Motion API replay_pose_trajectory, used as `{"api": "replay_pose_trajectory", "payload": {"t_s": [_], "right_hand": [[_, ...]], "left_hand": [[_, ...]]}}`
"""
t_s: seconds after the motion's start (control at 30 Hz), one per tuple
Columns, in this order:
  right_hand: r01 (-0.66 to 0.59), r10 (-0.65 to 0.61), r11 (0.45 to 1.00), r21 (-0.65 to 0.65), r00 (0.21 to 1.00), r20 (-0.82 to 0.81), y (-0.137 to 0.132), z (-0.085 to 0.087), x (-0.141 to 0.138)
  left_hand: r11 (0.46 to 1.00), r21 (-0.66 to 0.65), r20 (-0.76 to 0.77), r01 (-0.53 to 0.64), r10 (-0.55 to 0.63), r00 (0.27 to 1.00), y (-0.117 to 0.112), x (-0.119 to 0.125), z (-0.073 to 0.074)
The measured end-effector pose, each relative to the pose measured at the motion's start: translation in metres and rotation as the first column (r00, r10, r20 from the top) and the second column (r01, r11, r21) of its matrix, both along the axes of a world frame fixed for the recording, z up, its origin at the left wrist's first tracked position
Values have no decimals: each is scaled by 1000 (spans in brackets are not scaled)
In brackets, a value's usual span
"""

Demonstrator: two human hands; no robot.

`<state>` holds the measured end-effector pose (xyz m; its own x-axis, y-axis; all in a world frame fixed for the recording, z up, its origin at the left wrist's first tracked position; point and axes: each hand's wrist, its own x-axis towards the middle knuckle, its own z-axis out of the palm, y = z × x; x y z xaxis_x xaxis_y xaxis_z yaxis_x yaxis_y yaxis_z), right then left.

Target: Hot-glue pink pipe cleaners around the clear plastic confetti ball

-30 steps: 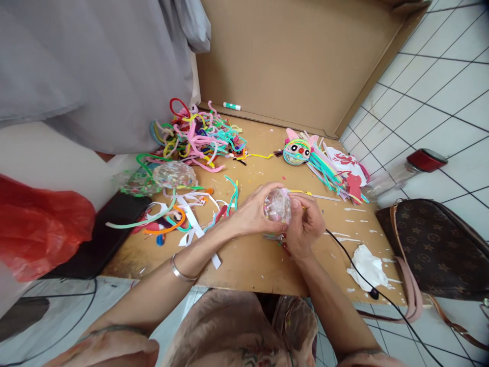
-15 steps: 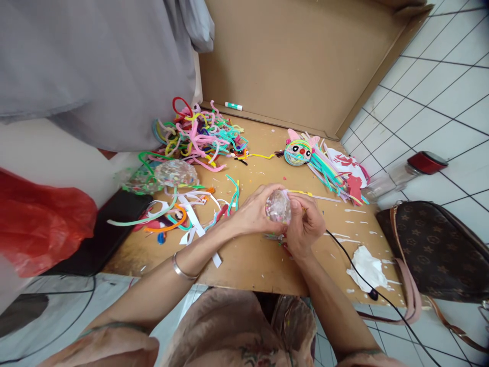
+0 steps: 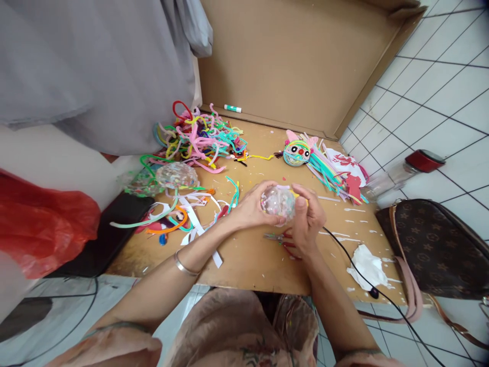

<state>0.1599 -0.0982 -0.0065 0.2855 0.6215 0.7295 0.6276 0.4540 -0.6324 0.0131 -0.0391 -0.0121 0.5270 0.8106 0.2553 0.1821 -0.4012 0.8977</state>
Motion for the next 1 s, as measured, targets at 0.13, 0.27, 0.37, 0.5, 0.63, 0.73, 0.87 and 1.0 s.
{"api": "replay_pose_trajectory", "payload": {"t_s": [0.13,0.27,0.37,0.5,0.63,0.73,0.87,1.0], "right_hand": [[244,-246,969,-33,968,-48,16,0,36],[456,-379,817,-353,886,269,28,-6,65],[621,-281,559,-549,765,580,29,-10,63],[704,-188,396,-589,690,698,29,-12,51],[680,-203,355,-641,726,657,33,-11,54],[682,-321,404,-609,729,604,33,-9,59],[699,-556,591,-403,715,425,28,-5,62],[642,-593,737,-211,764,255,26,0,60]], "left_hand": [[992,-115,45,-53,58,997,9,-7,2],[973,-174,58,-151,163,985,19,-16,7],[965,-166,73,-201,216,974,24,-21,8],[961,-151,71,-233,246,967,26,-21,8],[968,-137,49,-210,218,975,25,-18,6],[969,-124,31,-215,220,975,24,-17,6],[965,-108,2,-237,239,971,24,-18,6],[966,-101,-21,-238,237,971,24,-17,5]]}}
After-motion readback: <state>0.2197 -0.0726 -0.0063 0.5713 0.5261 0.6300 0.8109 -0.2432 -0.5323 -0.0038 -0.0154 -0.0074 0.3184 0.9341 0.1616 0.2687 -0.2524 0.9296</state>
